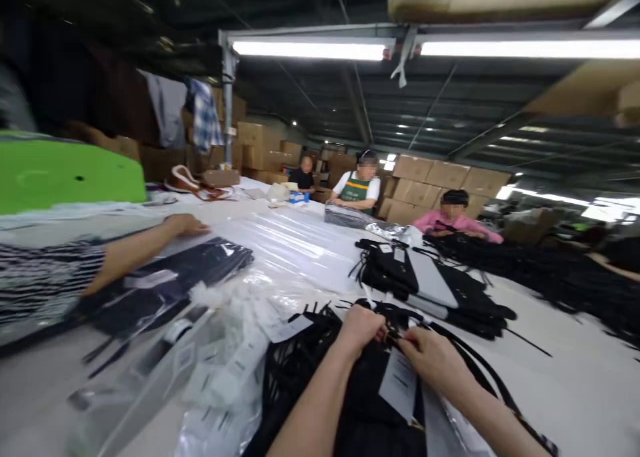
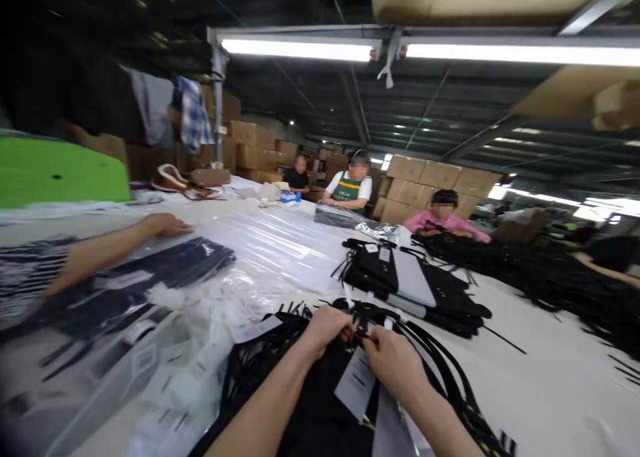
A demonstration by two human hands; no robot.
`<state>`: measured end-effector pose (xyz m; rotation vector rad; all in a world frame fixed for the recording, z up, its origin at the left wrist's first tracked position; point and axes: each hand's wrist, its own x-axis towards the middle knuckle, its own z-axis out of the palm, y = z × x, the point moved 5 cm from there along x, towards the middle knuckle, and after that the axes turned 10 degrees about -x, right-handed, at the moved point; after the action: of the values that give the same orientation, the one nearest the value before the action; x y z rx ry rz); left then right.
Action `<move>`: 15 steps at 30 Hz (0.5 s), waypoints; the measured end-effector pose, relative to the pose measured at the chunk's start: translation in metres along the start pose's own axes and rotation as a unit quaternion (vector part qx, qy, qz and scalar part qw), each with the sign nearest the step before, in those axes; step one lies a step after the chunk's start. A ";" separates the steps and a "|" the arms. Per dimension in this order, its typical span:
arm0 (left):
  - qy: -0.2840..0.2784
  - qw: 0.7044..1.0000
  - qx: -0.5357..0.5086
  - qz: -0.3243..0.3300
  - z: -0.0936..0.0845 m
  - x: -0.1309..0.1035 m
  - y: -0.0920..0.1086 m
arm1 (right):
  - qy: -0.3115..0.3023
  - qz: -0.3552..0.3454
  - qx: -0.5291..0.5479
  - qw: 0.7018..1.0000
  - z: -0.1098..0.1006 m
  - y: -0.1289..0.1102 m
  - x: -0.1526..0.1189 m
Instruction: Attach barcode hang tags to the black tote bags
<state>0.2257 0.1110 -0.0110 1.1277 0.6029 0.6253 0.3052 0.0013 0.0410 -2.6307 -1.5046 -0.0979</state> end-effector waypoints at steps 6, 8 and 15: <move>0.046 0.995 -0.073 0.052 -0.006 -0.003 0.010 | -0.006 0.017 0.062 0.998 -0.008 -0.005 0.002; 0.058 0.990 -0.112 0.070 -0.013 -0.003 0.013 | 0.006 0.009 0.082 0.997 -0.006 -0.007 0.003; 0.038 0.971 -0.218 0.084 -0.012 -0.003 0.017 | 0.027 -0.033 0.143 0.989 0.007 -0.016 0.014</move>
<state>0.2124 0.1212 0.0014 0.7457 0.4094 0.9018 0.2983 0.0228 0.0371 -2.3368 -1.4643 0.0395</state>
